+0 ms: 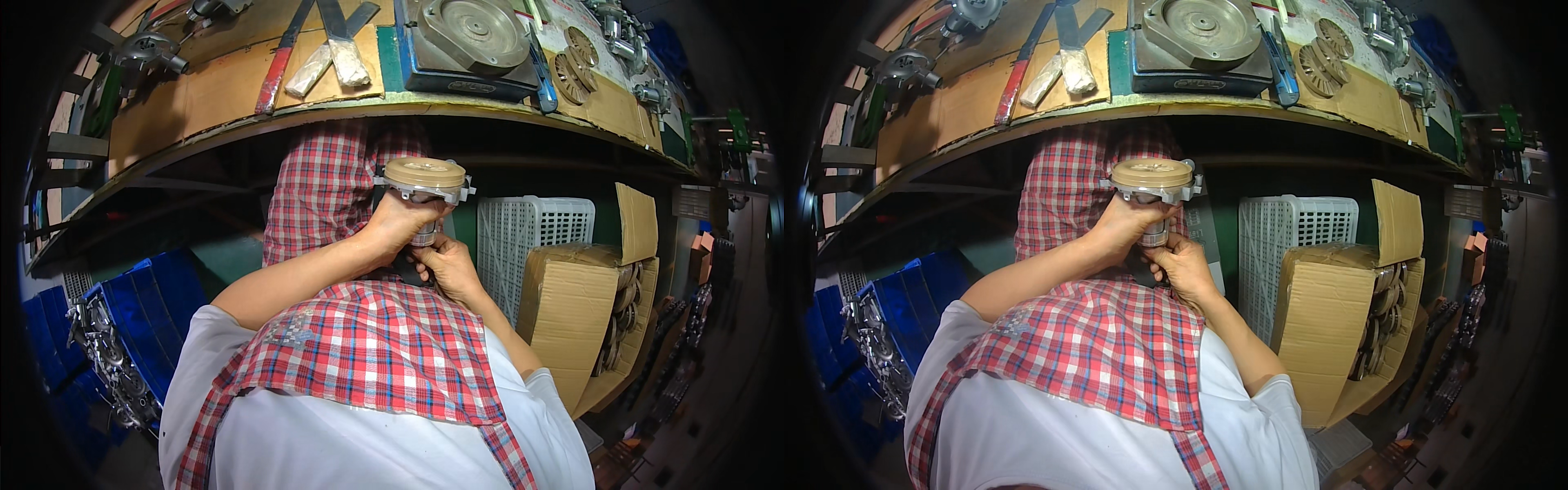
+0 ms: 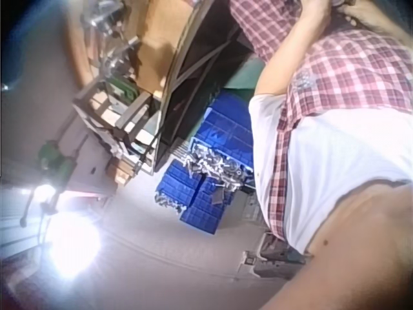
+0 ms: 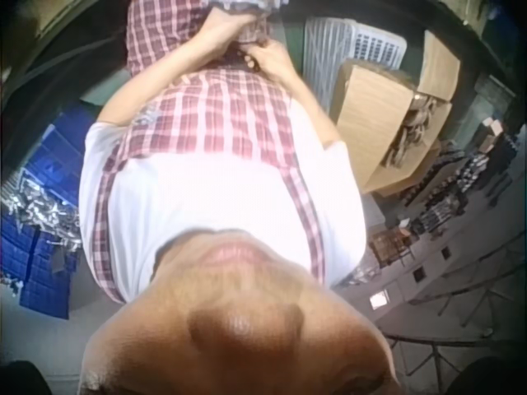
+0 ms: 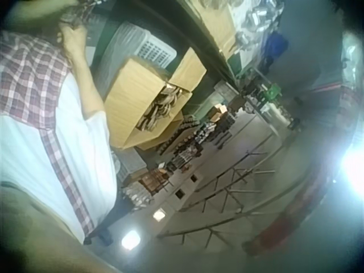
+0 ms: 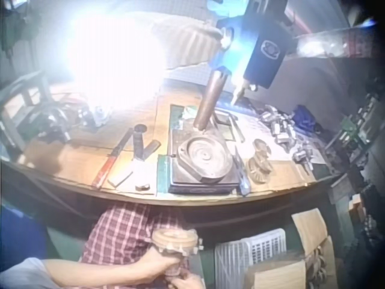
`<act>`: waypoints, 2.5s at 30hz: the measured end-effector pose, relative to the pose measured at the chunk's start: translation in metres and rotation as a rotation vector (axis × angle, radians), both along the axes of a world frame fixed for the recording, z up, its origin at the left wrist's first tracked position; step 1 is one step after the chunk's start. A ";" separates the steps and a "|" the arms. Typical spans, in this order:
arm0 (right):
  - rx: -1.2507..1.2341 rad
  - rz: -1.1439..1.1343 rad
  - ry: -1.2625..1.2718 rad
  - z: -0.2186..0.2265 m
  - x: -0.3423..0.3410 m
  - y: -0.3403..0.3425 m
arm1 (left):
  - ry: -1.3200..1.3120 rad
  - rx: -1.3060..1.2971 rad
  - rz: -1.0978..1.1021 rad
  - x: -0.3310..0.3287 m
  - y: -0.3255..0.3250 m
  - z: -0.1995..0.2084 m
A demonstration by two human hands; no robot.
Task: The person assembles small metal parts at a workbench. They repeatedly pick up a metal housing, place a circular disc into it, and use a hammer to tap the disc into place. The person then wipes the assembled unit with a cloth and places it into a blue bin before repeating the process with another unit.
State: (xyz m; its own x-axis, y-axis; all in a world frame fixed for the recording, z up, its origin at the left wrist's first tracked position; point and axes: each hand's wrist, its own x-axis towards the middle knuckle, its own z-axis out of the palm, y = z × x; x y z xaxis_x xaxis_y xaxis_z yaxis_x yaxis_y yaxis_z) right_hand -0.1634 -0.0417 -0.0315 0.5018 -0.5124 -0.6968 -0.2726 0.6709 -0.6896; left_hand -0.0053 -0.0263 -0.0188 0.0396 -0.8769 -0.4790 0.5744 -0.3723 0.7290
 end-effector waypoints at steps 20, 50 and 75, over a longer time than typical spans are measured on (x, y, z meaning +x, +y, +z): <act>0.011 -0.015 -0.016 -0.006 -0.002 0.002 | -0.017 0.046 -0.007 0.001 0.000 0.011; -0.067 -0.017 -0.025 -0.006 -0.001 0.003 | -0.055 0.021 -0.004 0.000 0.001 0.007; -1.671 0.368 0.282 0.081 0.014 -0.061 | -0.241 -0.052 0.014 -0.011 0.000 -0.008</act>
State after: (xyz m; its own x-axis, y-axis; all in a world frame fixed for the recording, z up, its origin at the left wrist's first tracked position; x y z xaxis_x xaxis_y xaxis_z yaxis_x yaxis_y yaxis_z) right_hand -0.1495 -0.1023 0.0491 0.7148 -0.6093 0.3433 -0.4593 -0.7792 -0.4265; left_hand -0.0161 -0.0260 -0.0264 0.1593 -0.8986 -0.4087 0.3862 -0.3243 0.8635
